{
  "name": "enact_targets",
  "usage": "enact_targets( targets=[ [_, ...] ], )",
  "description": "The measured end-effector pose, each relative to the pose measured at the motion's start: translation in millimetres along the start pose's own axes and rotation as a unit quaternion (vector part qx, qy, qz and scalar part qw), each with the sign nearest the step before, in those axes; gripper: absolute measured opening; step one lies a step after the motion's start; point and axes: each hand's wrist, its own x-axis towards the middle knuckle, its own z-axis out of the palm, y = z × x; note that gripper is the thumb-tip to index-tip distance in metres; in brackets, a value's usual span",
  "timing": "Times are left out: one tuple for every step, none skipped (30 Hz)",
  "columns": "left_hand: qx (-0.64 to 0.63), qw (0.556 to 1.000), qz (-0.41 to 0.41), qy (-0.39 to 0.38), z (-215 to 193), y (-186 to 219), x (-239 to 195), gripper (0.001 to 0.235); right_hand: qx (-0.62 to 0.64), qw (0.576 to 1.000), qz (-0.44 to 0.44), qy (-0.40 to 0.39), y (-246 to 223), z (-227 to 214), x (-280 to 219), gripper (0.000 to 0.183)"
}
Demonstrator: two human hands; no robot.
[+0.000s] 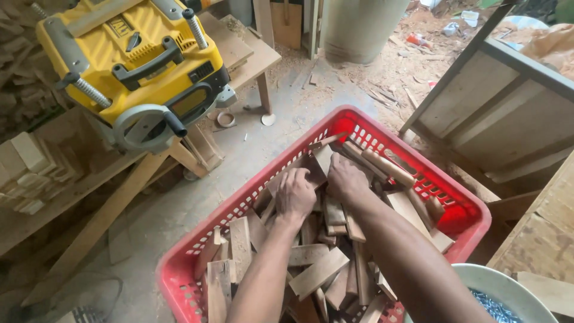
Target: Assembling interlocking wooden floor tiles by fastening wooden slats onto a plastic grid base using a power drill and screws.
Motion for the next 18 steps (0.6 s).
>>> enact_targets(
  targets=[
    [-0.027,0.999,0.036,0.027,-4,6,11,0.026,0.001,1.0,-0.011,0.002,0,-2,3,0.057],
    [-0.054,0.994,0.073,0.054,-8,11,21,0.034,0.001,1.0,-0.021,0.005,1,-2,6,0.045],
    [-0.058,0.995,0.068,0.048,-27,30,33,0.034,-0.002,1.0,-0.018,-0.001,11,-12,-3,0.045],
    [-0.051,0.988,0.118,0.081,-45,48,45,0.036,-0.008,0.999,-0.033,0.009,22,-20,-11,0.038],
    [-0.047,0.98,0.162,0.105,-61,66,47,0.044,-0.014,0.999,-0.044,0.01,35,-23,-27,0.034],
    [-0.054,0.983,0.153,0.091,-40,60,39,0.044,-0.017,0.999,-0.036,-0.007,47,-33,-42,0.034],
    [-0.001,0.981,0.167,0.099,-21,54,51,0.04,-0.04,0.998,-0.055,-0.017,54,-57,-43,0.04],
    [0.053,0.976,0.18,0.107,-4,49,64,0.039,-0.063,0.995,-0.074,-0.028,60,-82,-46,0.046],
    [0.05,0.975,0.184,0.117,6,50,68,0.039,-0.066,0.995,-0.074,-0.017,82,-86,-39,0.046],
    [0.104,0.967,0.178,0.149,17,51,73,0.035,0.071,0.997,0.01,-0.033,104,-90,-33,0.047],
    [0.156,0.958,0.17,0.17,30,52,66,0.033,0.209,0.972,0.096,-0.056,129,-87,-33,0.057],
    [0.152,0.958,0.172,0.17,49,42,71,0.033,0.209,0.971,0.099,-0.054,121,-98,-48,0.057],
    [0.149,0.961,0.156,0.174,69,32,75,0.025,0.323,0.938,0.117,-0.042,112,-108,-62,0.048],
    [0.147,0.963,0.14,0.178,89,21,79,0.019,0.434,0.891,0.132,-0.028,103,-118,-75,0.039],
    [0.146,0.962,0.14,0.181,55,35,72,0.019,0.433,0.892,0.13,-0.026,102,-121,-77,0.039],
    [0.07,0.989,0.066,0.114,22,50,63,0.019,0.484,0.865,0.132,-0.028,102,-123,-79,0.046],
    [-0.004,0.999,-0.006,0.04,-14,61,50,0.021,0.538,0.831,0.135,-0.032,100,-121,-84,0.054],
    [-0.002,0.999,-0.003,0.038,-31,66,42,0.021,0.542,0.829,0.135,-0.032,116,-106,-71,0.054]
  ],
)
